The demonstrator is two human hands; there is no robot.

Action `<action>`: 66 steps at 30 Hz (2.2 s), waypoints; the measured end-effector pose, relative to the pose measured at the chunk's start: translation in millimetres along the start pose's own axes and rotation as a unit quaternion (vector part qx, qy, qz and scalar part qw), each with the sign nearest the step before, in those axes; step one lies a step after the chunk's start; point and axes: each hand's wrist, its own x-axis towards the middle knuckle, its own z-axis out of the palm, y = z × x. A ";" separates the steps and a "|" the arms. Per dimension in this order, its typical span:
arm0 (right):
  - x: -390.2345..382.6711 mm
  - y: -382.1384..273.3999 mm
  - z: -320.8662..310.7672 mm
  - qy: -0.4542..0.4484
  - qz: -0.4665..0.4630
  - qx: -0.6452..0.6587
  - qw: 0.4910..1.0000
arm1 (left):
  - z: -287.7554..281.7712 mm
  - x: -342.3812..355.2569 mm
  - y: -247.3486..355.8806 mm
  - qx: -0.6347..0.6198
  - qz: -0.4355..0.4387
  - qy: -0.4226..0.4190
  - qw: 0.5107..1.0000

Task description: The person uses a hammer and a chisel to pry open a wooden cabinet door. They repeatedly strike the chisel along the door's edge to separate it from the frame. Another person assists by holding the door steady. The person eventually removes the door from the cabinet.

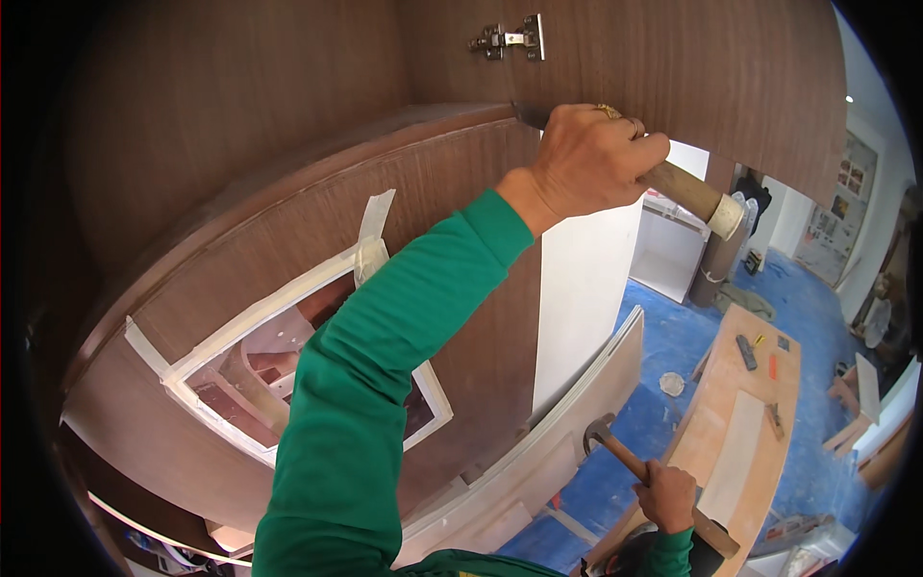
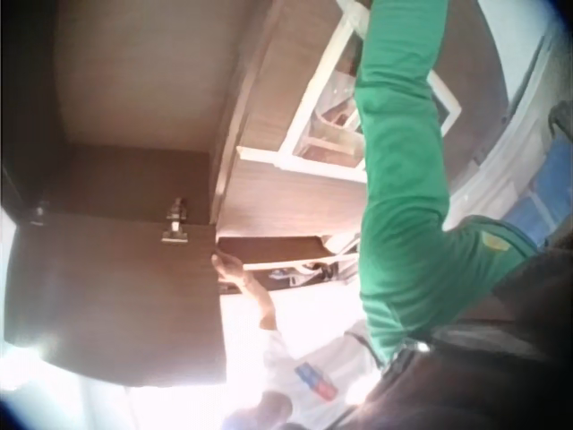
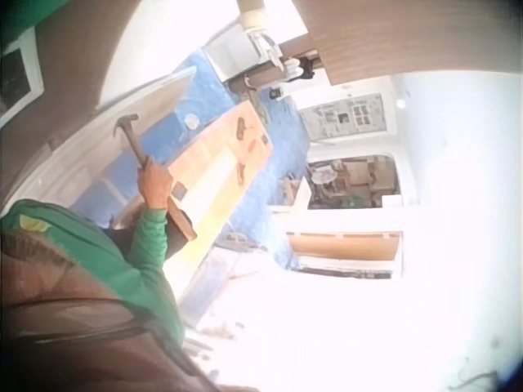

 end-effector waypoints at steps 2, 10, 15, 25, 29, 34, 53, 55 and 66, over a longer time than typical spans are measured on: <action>3.0 -8.9 -10.8 0.007 -0.003 0.012 1.000 | 1.6 -2.6 -4.4 -0.006 -0.004 0.005 1.000; 9.4 -23.5 -41.5 0.111 -0.008 0.083 0.990 | 0.2 -2.3 -11.5 -0.007 -0.014 0.012 1.000; 8.5 -41.1 -72.2 0.146 0.017 0.115 0.982 | 0.2 -5.5 -11.3 -0.004 -0.028 0.015 0.999; 7.6 -52.2 -90.7 0.170 -0.003 0.164 0.972 | 0.9 -7.3 -11.7 -0.009 -0.040 0.018 0.999; 10.3 -57.5 -105.1 0.171 0.006 0.193 0.966 | -0.8 -5.2 -12.3 -0.012 -0.045 0.016 0.999; 17.5 -68.3 -117.6 0.195 0.020 0.270 0.943 | -1.3 -4.7 -11.7 -0.014 -0.047 0.014 0.999; 107.8 -116.4 -114.6 0.410 -0.005 0.539 0.736 | -5.7 -5.4 -12.5 -0.040 -0.030 0.017 0.999; 121.9 -124.1 -119.3 0.449 -0.016 0.418 0.790 | -7.4 -9.7 -12.7 -0.036 -0.031 0.006 0.999; 129.2 -137.5 -128.5 0.472 -0.052 0.411 0.778 | -6.2 -9.0 -14.9 -0.046 -0.041 0.027 0.998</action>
